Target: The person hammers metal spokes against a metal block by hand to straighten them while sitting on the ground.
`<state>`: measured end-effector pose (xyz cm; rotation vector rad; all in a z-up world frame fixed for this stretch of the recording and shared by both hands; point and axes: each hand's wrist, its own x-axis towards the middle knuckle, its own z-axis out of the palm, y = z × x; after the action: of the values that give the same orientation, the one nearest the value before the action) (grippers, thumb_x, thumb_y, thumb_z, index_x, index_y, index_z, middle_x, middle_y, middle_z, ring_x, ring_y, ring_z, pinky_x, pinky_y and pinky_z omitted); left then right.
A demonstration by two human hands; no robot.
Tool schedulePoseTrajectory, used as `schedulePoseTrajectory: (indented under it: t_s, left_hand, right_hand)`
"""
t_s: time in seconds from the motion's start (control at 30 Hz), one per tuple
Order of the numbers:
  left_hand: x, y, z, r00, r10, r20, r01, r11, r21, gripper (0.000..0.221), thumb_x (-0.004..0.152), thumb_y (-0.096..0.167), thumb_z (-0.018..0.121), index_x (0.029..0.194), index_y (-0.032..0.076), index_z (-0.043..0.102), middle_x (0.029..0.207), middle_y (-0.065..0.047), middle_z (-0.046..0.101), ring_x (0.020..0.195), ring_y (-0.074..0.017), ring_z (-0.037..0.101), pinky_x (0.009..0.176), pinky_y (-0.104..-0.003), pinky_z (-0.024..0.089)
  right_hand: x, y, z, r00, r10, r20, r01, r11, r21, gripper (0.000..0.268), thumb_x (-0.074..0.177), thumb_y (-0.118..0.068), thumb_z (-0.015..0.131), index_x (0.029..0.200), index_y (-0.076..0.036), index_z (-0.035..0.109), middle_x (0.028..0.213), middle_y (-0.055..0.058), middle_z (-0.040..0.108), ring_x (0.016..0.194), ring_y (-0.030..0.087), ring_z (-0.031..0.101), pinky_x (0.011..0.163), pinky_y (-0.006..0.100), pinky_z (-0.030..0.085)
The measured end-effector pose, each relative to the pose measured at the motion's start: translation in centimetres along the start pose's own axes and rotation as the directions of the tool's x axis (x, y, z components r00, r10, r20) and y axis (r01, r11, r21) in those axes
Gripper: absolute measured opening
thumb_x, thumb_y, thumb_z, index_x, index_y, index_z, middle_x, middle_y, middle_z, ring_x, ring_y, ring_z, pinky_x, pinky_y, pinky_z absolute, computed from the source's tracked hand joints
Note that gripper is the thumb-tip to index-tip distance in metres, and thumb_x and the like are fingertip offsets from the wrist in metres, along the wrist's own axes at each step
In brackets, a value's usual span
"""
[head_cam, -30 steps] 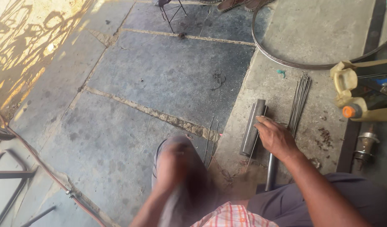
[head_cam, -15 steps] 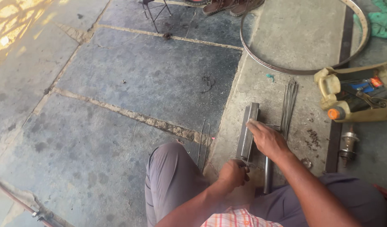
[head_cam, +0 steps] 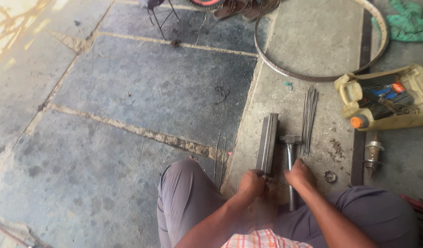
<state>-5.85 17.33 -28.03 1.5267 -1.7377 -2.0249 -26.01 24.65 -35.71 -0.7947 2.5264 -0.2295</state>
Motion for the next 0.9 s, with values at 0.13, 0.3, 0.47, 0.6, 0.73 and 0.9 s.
schedulePoseTrajectory:
  t_s: [0.13, 0.3, 0.47, 0.6, 0.73, 0.9]
  left_hand:
    - [0.3, 0.7, -0.4, 1.000, -0.014, 0.018, 0.015, 0.999, -0.042, 0.020, 0.101, 0.013, 0.058, 0.104, 0.000, 0.074, 0.067, -0.009, 0.071, 0.053, -0.0156, 0.067, 0.048, -0.032, 0.054]
    - [-0.4, 1.2, -0.4, 1.000, -0.004, 0.002, 0.004, 1.000, 0.001, 0.020, 0.101, 0.010, 0.056, 0.106, 0.001, 0.073, 0.067, -0.009, 0.071, 0.052, -0.0148, 0.067, 0.046, -0.031, 0.053]
    - [-1.0, 2.3, -0.5, 1.000, -0.018, -0.019, 0.020, 0.994, 0.106, 0.023, 0.102, 0.014, 0.056, 0.105, 0.001, 0.076, 0.066, -0.008, 0.072, 0.051, -0.0125, 0.067, 0.047, -0.030, 0.053]
    - [-1.4, 2.8, -0.7, 1.000, -0.007, -0.020, 0.009, 0.990, 0.138, 0.022, 0.101, 0.015, 0.059, 0.106, 0.002, 0.076, 0.067, -0.009, 0.073, 0.052, -0.0137, 0.068, 0.049, -0.031, 0.054]
    - [-1.6, 3.2, -0.8, 0.999, -0.031, -0.015, 0.033, 0.983, 0.180, 0.021, 0.100, 0.017, 0.061, 0.107, 0.003, 0.076, 0.069, -0.009, 0.074, 0.053, -0.0135, 0.069, 0.051, -0.031, 0.055]
    - [-1.3, 2.6, -0.6, 0.999, -0.040, -0.015, 0.042, 0.988, 0.147, 0.021, 0.099, 0.015, 0.062, 0.114, 0.004, 0.073, 0.071, -0.011, 0.075, 0.056, -0.0163, 0.070, 0.054, -0.033, 0.056]
  right_hand:
    - [1.1, -0.5, -0.6, 0.986, 0.163, 0.042, -0.166, 0.895, 0.415, 0.029, 0.094, -0.018, 0.069, 0.117, -0.002, 0.060, 0.091, 0.024, 0.068, 0.072, 0.035, 0.064, 0.063, 0.049, 0.051]
    - [-3.2, -2.9, -6.5, 0.977, 0.016, 0.214, -0.174, 0.641, 0.747, 0.020, 0.098, -0.024, 0.063, 0.103, -0.005, 0.058, 0.069, 0.007, 0.057, 0.050, 0.017, 0.052, 0.042, 0.035, 0.046]
    - [-6.8, -6.3, -10.2, 0.995, -0.062, 0.083, 0.021, 0.906, 0.422, 0.027, 0.105, -0.032, 0.056, 0.103, -0.005, 0.058, 0.065, 0.012, 0.064, 0.051, 0.024, 0.065, 0.048, 0.038, 0.052]
    - [-8.2, -7.1, -9.2, 0.901, -0.327, -0.285, 0.389, 0.900, 0.196, 0.026, 0.103, -0.033, 0.056, 0.107, -0.007, 0.055, 0.066, 0.010, 0.065, 0.053, 0.025, 0.066, 0.047, 0.041, 0.051]
    - [-7.7, -6.7, -7.0, 0.930, -0.313, -0.191, 0.332, 0.940, 0.076, 0.030, 0.104, -0.031, 0.052, 0.117, -0.004, 0.051, 0.068, 0.012, 0.068, 0.053, 0.030, 0.069, 0.046, 0.044, 0.054]
    - [-6.2, -6.0, -5.7, 0.877, -0.364, -0.314, 0.397, 0.917, 0.044, 0.027, 0.102, -0.030, 0.057, 0.110, -0.004, 0.052, 0.071, 0.021, 0.069, 0.060, 0.038, 0.069, 0.050, 0.047, 0.054]
